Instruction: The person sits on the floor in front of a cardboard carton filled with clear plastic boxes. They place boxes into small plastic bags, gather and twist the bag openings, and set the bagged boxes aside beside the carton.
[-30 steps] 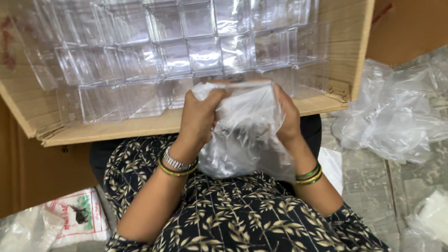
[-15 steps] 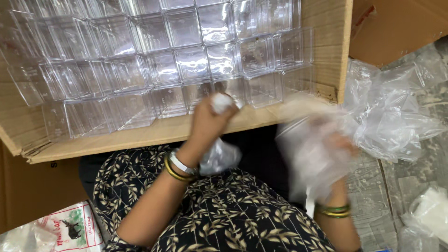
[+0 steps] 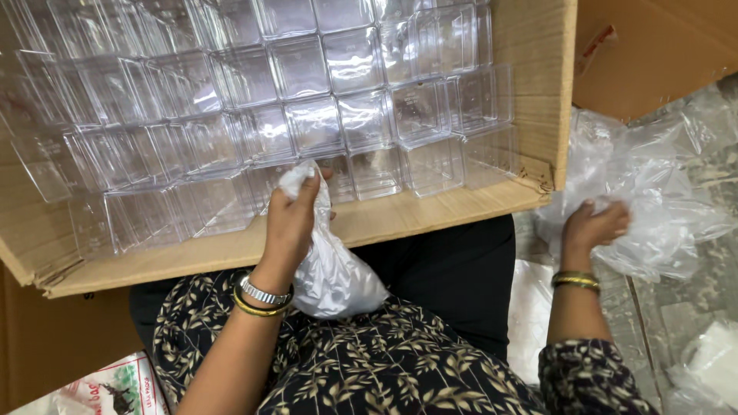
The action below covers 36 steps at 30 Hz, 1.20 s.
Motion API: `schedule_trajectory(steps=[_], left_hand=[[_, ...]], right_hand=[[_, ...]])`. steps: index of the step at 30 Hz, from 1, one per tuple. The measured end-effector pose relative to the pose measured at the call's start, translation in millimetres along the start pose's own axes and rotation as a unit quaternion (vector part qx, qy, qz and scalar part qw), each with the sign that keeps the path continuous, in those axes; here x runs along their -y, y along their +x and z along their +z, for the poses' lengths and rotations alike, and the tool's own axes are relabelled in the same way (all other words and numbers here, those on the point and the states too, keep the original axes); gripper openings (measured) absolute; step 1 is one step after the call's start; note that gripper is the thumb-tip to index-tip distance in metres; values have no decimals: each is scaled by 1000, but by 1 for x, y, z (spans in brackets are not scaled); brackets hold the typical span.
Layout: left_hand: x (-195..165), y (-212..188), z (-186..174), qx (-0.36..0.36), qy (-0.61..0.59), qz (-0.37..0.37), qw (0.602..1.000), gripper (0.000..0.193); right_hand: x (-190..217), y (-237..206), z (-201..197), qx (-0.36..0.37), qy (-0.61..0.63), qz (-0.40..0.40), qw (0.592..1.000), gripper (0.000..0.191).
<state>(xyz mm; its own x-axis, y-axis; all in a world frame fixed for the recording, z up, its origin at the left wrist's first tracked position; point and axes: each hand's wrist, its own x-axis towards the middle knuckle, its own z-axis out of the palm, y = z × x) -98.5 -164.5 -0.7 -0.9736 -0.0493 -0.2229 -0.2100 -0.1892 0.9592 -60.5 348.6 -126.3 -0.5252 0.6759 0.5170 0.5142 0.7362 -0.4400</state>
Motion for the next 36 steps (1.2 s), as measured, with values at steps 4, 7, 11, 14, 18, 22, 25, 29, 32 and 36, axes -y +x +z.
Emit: schedule_trajectory(steps=[4,7,11,14,18,22,25,29,32,36], left_hand=[[-8,-3,2,-36,-41,-52,997,22],[-15,-7,9,-34,-2,-35,999,19],[-23,-10,9,-36,-11,-30,999,19],[-21,-12,6,-51,-25,-31,998,20],[-13,-7,6,-59,-45,-8,997,17],[-7,-3,8,-60,-87,26,994,18],[-7,-1,12,-44,-216,34,975,22],[-10,0,16,-42,-276,25,960,20],[-11,1,15,-14,-306,0,952,21],[-7,3,11,21,-318,9,948,22]], right_hand=[[81,62,-36,-131,195,-96,967,42],[189,74,-36,6,495,-216,842,15],[321,52,-4,150,303,-422,842,61],[374,50,17,274,165,-336,886,90],[402,28,12,263,178,-329,889,75],[416,-51,-17,336,182,-374,845,86],[418,-93,-36,436,117,-373,811,77],[402,-86,-50,359,209,-424,805,58],[384,-83,-61,461,355,-325,746,24],[360,-114,-81,607,428,-165,649,25]])
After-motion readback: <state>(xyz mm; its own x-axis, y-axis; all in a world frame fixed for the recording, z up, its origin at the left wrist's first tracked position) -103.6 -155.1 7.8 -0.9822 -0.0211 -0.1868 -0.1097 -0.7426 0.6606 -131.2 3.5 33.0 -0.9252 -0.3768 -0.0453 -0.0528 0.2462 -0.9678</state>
